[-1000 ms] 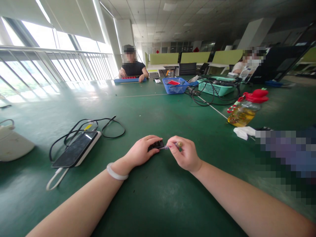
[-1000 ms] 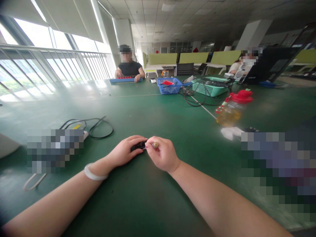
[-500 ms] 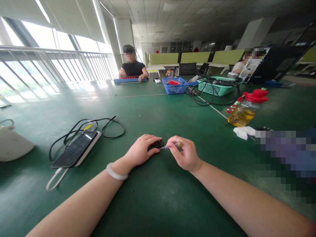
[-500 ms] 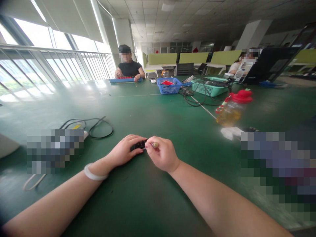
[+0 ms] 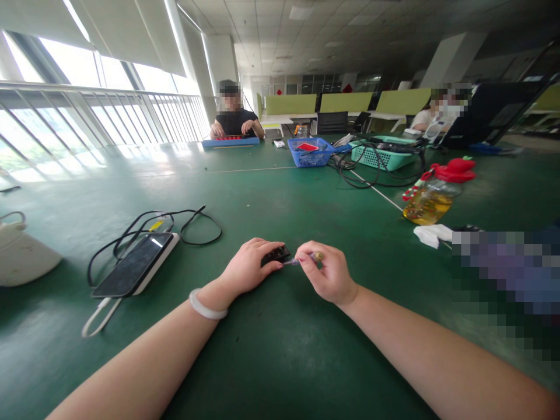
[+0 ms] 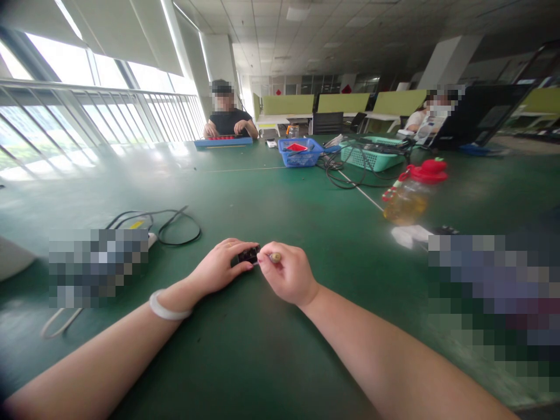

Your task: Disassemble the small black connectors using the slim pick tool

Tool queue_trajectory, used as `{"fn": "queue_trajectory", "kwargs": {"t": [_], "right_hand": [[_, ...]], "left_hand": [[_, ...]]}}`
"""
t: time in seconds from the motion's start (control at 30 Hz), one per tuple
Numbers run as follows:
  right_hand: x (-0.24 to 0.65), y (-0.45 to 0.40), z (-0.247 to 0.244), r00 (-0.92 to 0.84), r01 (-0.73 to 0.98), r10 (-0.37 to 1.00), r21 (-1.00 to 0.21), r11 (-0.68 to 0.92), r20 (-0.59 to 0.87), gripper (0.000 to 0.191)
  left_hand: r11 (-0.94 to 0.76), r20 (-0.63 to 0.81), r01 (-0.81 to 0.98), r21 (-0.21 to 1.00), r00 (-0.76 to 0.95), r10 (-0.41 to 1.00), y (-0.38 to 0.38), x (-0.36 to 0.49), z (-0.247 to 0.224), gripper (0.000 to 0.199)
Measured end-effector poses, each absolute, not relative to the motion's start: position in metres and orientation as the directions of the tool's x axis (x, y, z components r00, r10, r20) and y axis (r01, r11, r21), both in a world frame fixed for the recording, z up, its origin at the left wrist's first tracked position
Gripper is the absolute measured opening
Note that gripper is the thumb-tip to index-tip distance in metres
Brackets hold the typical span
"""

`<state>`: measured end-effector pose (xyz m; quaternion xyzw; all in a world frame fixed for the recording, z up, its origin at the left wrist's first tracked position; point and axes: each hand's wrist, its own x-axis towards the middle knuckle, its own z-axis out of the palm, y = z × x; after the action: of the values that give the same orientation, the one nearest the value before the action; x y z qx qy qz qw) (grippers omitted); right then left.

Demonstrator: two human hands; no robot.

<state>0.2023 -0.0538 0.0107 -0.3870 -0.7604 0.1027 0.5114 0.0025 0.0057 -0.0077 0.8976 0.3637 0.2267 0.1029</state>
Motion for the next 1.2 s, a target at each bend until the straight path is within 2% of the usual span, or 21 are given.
{"fn": "queue_trajectory", "kwargs": {"t": [1.07,1.2], "right_hand": [[0.204,-0.0525,0.0071,-0.182,0.462,0.708,-0.577,0.674,0.682,0.018],[0.2033,-0.0521,0.007,-0.181,0.464,0.703,-0.571,0.678,0.687,0.017]], "left_hand": [[-0.736,0.346,0.609,0.296,0.649,0.677,0.0016,0.0014,-0.0041,0.05],[-0.742,0.348,0.6,0.3,0.655,0.67,-0.0001,0.0014,-0.0021,0.045]]}}
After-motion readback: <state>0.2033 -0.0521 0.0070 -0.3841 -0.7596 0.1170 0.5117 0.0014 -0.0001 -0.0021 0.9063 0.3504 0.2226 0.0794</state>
